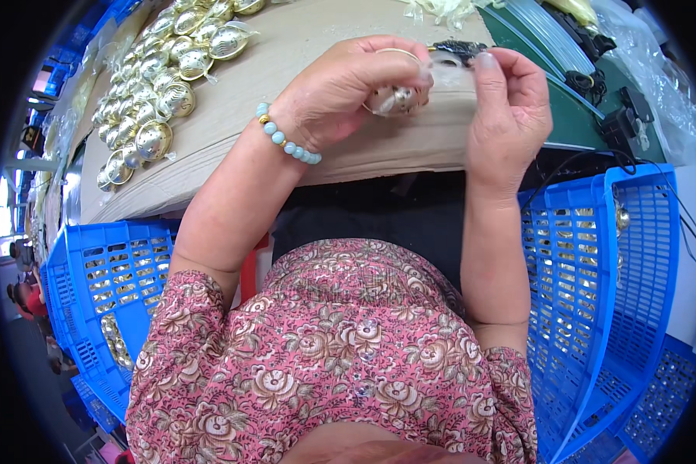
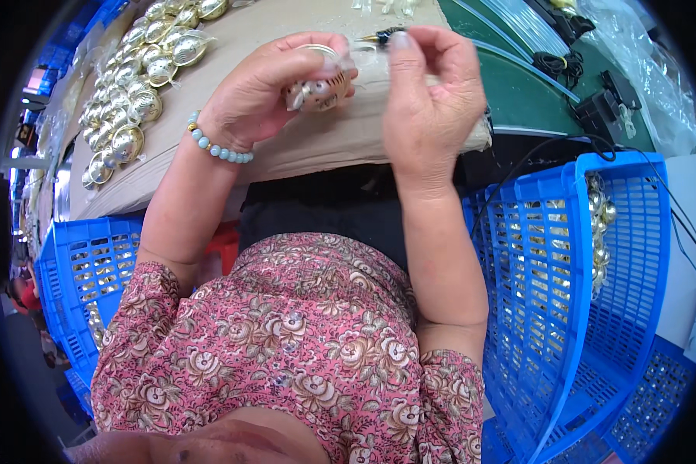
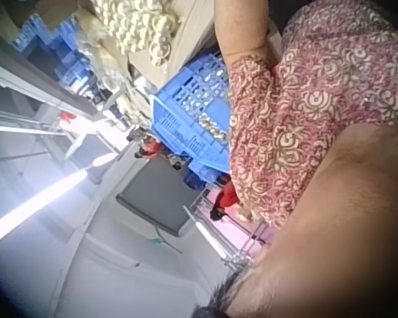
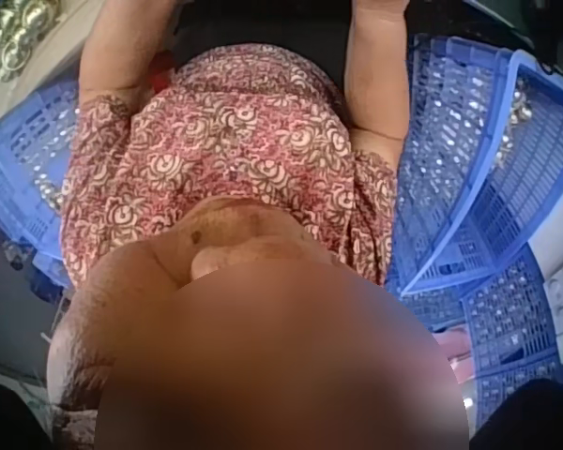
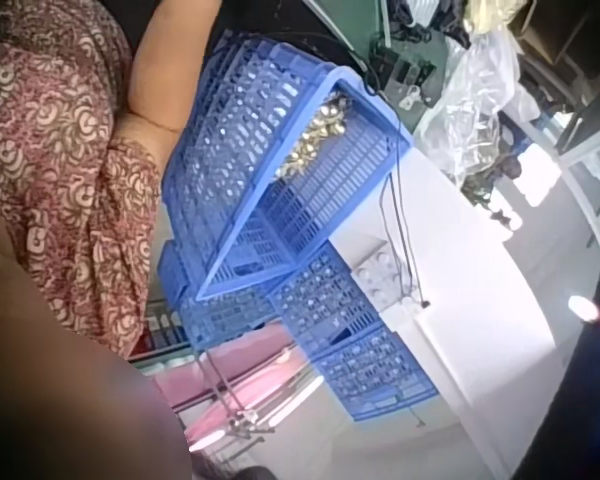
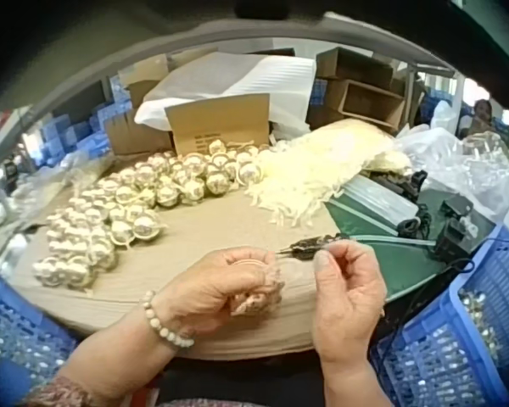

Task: Decorating gold-colored spheres by applying hot glue and attaching white ribbons to create holiday ornaments.

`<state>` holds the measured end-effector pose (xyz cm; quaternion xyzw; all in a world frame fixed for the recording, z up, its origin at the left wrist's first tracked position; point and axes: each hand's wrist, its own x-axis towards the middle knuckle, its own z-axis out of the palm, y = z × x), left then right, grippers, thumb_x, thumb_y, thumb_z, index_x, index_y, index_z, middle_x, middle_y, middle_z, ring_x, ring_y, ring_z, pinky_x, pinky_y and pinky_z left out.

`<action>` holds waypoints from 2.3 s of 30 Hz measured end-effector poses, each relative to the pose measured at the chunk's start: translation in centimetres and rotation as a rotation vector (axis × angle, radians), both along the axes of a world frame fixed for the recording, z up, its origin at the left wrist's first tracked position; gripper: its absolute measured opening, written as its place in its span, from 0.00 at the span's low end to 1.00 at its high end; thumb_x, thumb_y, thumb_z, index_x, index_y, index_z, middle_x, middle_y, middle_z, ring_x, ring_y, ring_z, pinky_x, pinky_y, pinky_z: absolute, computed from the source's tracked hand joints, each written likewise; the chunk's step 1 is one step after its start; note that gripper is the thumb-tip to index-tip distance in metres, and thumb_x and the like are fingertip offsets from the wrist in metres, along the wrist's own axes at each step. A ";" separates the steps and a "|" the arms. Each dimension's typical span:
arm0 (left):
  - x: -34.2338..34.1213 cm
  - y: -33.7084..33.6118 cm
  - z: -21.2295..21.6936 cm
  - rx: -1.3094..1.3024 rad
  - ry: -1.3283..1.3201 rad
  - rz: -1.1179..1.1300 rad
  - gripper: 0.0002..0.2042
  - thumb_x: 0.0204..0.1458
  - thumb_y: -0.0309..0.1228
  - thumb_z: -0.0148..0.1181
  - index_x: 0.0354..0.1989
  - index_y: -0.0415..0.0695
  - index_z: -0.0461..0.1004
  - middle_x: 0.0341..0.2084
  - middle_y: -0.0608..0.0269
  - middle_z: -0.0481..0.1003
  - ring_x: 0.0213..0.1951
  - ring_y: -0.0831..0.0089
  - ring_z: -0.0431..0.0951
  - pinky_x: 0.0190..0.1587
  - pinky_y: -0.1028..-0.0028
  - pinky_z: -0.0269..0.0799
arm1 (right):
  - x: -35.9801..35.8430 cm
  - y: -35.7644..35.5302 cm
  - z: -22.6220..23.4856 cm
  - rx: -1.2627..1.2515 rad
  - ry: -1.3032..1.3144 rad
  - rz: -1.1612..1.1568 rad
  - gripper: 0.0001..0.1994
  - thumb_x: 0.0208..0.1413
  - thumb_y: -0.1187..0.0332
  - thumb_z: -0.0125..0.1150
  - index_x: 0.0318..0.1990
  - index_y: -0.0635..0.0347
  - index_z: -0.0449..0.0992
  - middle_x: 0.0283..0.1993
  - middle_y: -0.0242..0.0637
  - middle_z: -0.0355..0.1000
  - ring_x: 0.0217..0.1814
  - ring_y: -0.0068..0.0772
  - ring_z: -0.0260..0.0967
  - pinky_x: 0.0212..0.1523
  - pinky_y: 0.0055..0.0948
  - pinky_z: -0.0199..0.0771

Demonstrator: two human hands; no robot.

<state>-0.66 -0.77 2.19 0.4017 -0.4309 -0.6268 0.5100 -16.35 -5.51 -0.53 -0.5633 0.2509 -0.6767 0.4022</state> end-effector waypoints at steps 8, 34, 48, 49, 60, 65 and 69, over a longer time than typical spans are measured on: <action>1.3 -0.5 0.4 -0.005 0.531 0.421 0.07 0.50 0.27 0.56 0.34 0.36 0.69 0.30 0.52 0.74 0.32 0.62 0.77 0.40 0.64 0.77 | -2.9 -2.8 1.2 -0.053 1.332 -0.604 0.19 0.50 0.56 0.59 0.43 0.62 0.76 0.38 0.49 0.74 0.43 0.52 0.69 0.45 0.43 0.68; -0.2 -2.3 -1.5 -0.027 0.832 0.736 0.07 0.48 0.27 0.57 0.34 0.42 0.70 0.31 0.56 0.74 0.39 0.60 0.74 0.48 0.60 0.69 | -3.5 2.0 2.7 0.332 0.220 0.474 0.18 0.55 0.72 0.52 0.52 0.68 0.64 0.42 0.44 0.71 0.32 0.20 0.64 0.39 0.21 0.66; -0.2 -1.9 -2.1 -0.048 0.848 0.736 0.06 0.48 0.29 0.58 0.32 0.43 0.70 0.29 0.57 0.75 0.36 0.61 0.75 0.46 0.64 0.70 | -1.6 3.0 1.2 0.288 0.157 0.477 0.14 0.57 0.72 0.51 0.50 0.66 0.64 0.33 0.33 0.67 0.28 0.17 0.60 0.30 0.18 0.63; -0.2 -1.9 -2.2 -0.048 0.848 0.735 0.06 0.48 0.29 0.58 0.32 0.43 0.70 0.29 0.57 0.75 0.36 0.61 0.75 0.46 0.64 0.70 | -1.6 3.0 1.0 0.295 0.151 0.488 0.14 0.57 0.72 0.51 0.49 0.66 0.65 0.33 0.33 0.67 0.28 0.17 0.60 0.29 0.19 0.63; -0.1 -1.5 -2.5 -0.083 0.804 0.750 0.06 0.50 0.31 0.55 0.33 0.44 0.70 0.30 0.57 0.75 0.37 0.62 0.74 0.46 0.62 0.68 | -1.7 2.8 0.8 0.318 0.151 0.495 0.13 0.58 0.70 0.52 0.48 0.66 0.65 0.32 0.33 0.67 0.27 0.18 0.60 0.28 0.19 0.62; 0.0 -1.4 -2.6 -0.051 0.844 0.775 0.07 0.50 0.30 0.56 0.35 0.42 0.68 0.32 0.56 0.74 0.39 0.61 0.73 0.47 0.60 0.70 | -2.4 1.4 1.5 0.349 0.203 0.430 0.12 0.58 0.70 0.52 0.47 0.66 0.67 0.32 0.33 0.68 0.27 0.17 0.61 0.28 0.18 0.61; 0.3 -0.6 -1.8 -0.042 0.870 0.804 0.06 0.52 0.29 0.55 0.32 0.40 0.68 0.26 0.57 0.74 0.31 0.64 0.75 0.42 0.66 0.72 | -5.8 -3.1 2.7 0.438 0.627 0.152 0.13 0.56 0.62 0.56 0.37 0.64 0.75 0.26 0.31 0.70 0.22 0.16 0.61 0.22 0.19 0.58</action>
